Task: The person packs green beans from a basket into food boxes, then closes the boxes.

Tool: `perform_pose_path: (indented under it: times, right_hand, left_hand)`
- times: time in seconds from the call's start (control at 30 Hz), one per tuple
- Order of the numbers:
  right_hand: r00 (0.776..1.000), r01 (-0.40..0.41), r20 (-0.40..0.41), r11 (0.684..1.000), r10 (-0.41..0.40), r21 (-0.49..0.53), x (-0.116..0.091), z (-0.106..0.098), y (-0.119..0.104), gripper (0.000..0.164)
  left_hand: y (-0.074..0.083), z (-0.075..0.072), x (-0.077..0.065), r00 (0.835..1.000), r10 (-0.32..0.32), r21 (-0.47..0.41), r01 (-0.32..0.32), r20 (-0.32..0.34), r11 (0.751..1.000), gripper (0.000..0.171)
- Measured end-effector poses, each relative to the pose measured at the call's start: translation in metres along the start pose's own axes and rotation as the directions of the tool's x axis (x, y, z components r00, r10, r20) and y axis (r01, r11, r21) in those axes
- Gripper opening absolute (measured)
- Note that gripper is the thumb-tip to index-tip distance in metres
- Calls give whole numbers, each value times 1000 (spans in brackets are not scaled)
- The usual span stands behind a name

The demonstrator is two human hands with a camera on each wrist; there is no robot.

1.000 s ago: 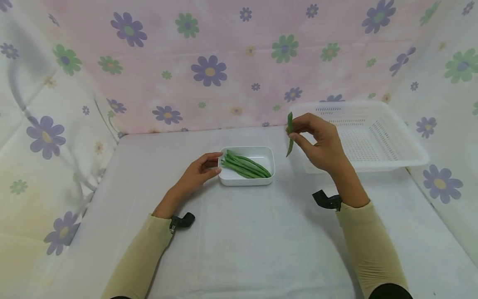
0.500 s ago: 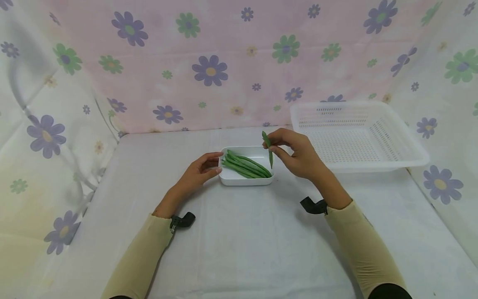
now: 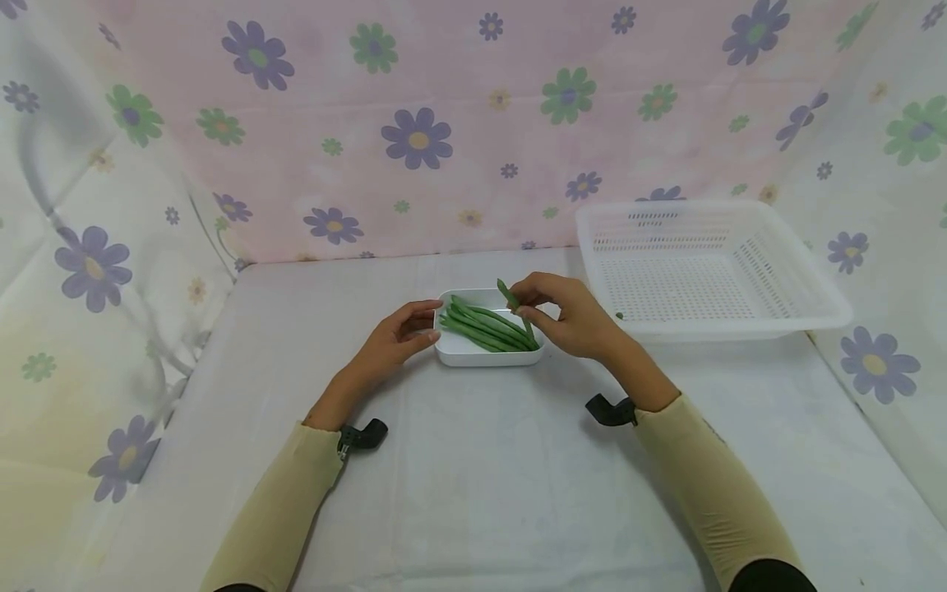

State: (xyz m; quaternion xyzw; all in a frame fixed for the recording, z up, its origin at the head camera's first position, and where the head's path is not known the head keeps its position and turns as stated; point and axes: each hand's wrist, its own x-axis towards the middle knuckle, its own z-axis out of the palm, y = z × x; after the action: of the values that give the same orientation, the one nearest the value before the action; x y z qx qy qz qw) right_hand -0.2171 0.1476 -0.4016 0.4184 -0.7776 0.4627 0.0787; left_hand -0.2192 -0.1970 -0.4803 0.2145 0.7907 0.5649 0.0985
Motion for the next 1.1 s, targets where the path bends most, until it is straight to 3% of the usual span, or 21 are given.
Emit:
perform_pose_path:
  times: [0.3, 0.53, 1.1]
  right_hand:
    - [996, -80, 39, 995, 82, -52, -2, 5, 8, 23]
    - [974, -185, 108, 976, 197, -112, -3, 11, 12, 27]
    - [966, -173, 157, 966, 204, -193, -7, 21, 18, 30]
  left_hand:
    - [4, 0, 1, 1000, -2, -1, 2, 3, 1000, 55]
    - [3, 0, 0, 1000, -11, 8, 11, -1, 1000, 55]
    - [1, 0, 0, 1000, -4, 6, 4, 2, 1000, 54]
